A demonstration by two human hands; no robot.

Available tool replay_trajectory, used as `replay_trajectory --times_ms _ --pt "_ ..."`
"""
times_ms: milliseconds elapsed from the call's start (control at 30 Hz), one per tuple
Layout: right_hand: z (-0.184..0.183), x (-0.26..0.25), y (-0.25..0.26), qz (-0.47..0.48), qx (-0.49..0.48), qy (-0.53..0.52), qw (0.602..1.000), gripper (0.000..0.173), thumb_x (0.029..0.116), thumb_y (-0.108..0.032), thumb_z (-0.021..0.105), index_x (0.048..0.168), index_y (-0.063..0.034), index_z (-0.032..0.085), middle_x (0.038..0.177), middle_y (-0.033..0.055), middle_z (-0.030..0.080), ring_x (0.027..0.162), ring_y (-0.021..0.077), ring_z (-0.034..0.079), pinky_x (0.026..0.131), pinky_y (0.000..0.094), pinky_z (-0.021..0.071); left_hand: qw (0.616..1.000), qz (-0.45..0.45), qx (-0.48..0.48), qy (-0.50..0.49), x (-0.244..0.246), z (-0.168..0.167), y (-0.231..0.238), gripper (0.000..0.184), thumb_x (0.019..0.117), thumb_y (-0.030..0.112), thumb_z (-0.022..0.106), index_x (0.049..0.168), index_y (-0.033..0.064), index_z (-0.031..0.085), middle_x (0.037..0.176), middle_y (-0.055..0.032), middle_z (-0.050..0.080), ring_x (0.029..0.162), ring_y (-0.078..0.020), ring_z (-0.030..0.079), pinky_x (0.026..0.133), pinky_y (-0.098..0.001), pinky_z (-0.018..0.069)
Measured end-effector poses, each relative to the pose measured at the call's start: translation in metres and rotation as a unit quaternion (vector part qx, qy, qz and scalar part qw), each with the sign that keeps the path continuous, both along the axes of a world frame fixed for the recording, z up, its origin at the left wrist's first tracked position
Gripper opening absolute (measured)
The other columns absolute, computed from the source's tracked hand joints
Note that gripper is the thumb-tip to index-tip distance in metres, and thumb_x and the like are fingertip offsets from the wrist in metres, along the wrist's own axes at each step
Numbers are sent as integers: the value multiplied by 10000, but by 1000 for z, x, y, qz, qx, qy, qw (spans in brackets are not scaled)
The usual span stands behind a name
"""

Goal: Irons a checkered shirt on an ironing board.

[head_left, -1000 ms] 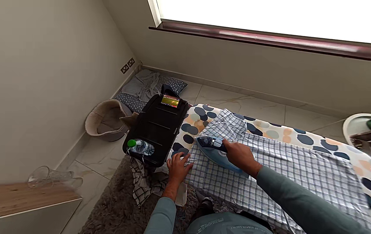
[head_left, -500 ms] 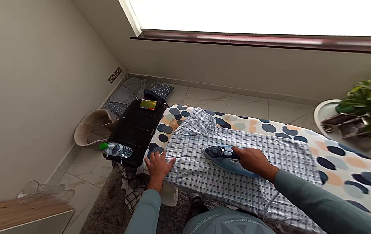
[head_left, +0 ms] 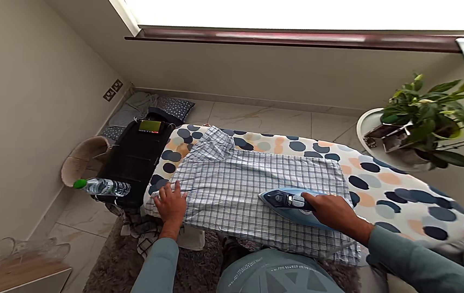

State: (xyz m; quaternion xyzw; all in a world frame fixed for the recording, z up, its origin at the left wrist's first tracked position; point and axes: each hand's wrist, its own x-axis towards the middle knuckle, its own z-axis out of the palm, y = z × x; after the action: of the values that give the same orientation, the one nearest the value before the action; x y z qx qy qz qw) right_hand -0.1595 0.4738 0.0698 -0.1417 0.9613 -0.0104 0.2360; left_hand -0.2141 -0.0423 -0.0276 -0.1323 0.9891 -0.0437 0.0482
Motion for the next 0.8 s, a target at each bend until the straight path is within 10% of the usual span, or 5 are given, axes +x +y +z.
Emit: replay_trajectory --times_ms 100,467,800 --pt "-2 20 29 11 -11 22 1000 402 934 -145 613 1332 -200 623 781 146 692 713 368 710 591 529 545 996 -49 71 -19 17 -8 4 482 1000 386 631 1446 204 605 1461 -175 563 1361 -393 511 1109 -612 386" --pt "-18 66 106 50 7 112 992 474 772 -149 774 1237 -191 694 687 122 669 583 353 682 478 524 514 987 -35 137 -75 50 -36 -41 1138 791 737 710 1653 169 232 1734 -120 102 1600 -332 79 1218 -688 128" --pt "-18 40 -1 87 14 118 989 506 742 -156 793 1237 -202 702 670 119 664 560 345 678 456 514 508 978 -133 135 -93 52 -51 -91 1295 677 956 551 1665 203 185 1744 -53 78 1608 -234 48 1253 -628 38"
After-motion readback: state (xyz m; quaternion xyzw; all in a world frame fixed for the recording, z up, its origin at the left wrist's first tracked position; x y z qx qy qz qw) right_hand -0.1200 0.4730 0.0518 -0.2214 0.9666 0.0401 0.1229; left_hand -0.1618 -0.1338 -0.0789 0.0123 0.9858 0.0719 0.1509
